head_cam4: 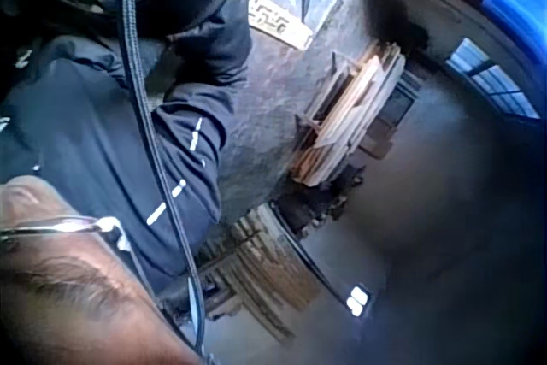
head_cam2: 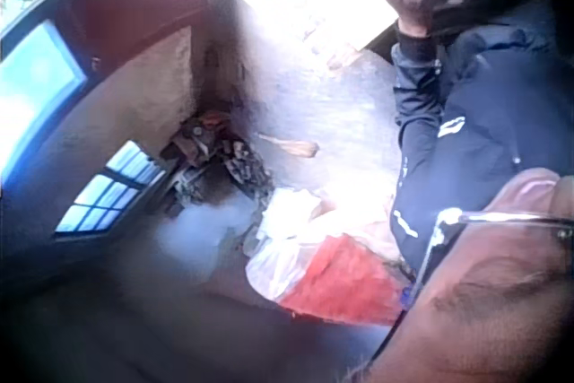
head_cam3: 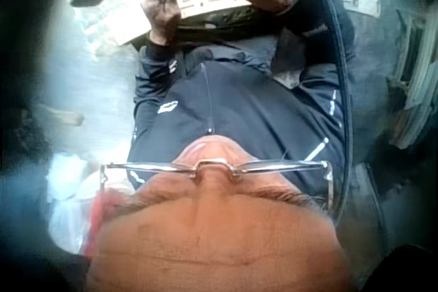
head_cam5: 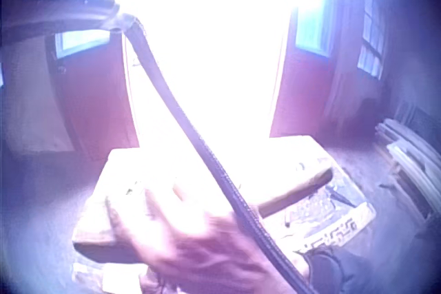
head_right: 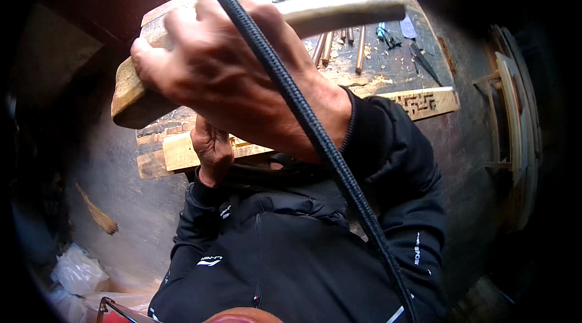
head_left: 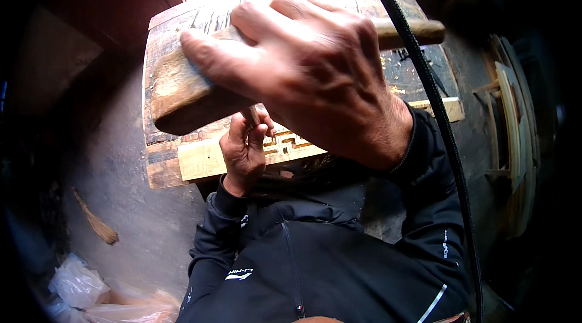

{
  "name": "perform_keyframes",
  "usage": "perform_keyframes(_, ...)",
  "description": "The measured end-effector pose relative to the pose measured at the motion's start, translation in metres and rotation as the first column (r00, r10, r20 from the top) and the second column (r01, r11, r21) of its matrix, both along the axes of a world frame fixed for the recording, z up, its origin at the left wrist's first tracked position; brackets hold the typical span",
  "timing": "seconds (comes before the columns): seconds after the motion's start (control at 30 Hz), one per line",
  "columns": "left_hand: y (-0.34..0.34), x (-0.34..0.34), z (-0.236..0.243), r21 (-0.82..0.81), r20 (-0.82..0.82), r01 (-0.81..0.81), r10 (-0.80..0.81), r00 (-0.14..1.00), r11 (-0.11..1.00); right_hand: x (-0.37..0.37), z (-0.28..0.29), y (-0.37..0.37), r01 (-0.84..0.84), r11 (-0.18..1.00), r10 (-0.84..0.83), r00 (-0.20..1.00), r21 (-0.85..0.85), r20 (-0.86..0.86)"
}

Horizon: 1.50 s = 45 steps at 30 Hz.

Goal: The person carves a geometric pattern into a wooden plank using a chisel and a wooden mallet.

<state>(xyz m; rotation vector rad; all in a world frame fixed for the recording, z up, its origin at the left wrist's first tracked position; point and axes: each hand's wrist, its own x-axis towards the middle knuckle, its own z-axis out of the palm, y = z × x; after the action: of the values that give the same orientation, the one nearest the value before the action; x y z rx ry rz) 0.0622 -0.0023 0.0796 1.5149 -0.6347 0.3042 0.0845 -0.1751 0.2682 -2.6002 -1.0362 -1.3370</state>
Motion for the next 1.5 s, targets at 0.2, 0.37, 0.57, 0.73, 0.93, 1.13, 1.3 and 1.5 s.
perform_keyframes(0.2, 0.024, 0.001, -0.015, 0.355, 0.235, -0.201, 0.121, 0.964, 0.913, -0.012, -0.001, 0.008, 0.055, 0.998, -0.055, 0.998, 0.040, 0.004)
perform_keyframes(0.37, 0.046, 0.005, -0.037, 0.517, 0.447, -0.325, 0.075, 0.892, 0.792, -0.012, -0.016, 0.022, 0.069, 0.989, -0.053, 0.991, 0.130, -0.122)
perform_keyframes(0.57, 0.051, -0.002, -0.075, 0.451, 0.435, -0.334, 0.123, 0.892, 0.828, -0.014, -0.026, 0.023, -0.003, 0.981, 0.010, 0.999, 0.192, -0.035)
perform_keyframes(0.73, 0.050, -0.003, -0.091, 0.376, 0.503, -0.413, 0.192, 0.843, 0.830, -0.013, -0.022, 0.021, -0.045, 0.953, 0.068, 0.995, 0.298, -0.067)
perform_keyframes(0.93, 0.056, -0.004, -0.087, 0.408, 0.476, -0.437, 0.221, 0.851, 0.801, -0.003, 0.007, 0.016, -0.087, 0.910, 0.082, 0.996, 0.406, 0.029)
perform_keyframes(1.13, 0.053, 0.003, -0.105, 0.440, 0.329, -0.316, 0.177, 0.928, 0.840, 0.010, 0.011, 0.010, -0.216, 0.769, 0.203, 0.975, 0.601, 0.091)
perform_keyframes(1.3, 0.032, 0.000, -0.073, 0.400, 0.327, -0.404, 0.283, 0.901, 0.822, 0.006, -0.014, 0.002, 0.002, 0.988, 0.004, 0.999, 0.157, -0.038)
perform_keyframes(1.5, 0.027, 0.003, -0.058, 0.283, 0.345, -0.333, 0.229, 0.910, 0.899, 0.008, -0.002, -0.028, -0.006, 0.909, 0.053, 0.993, 0.416, -0.101)
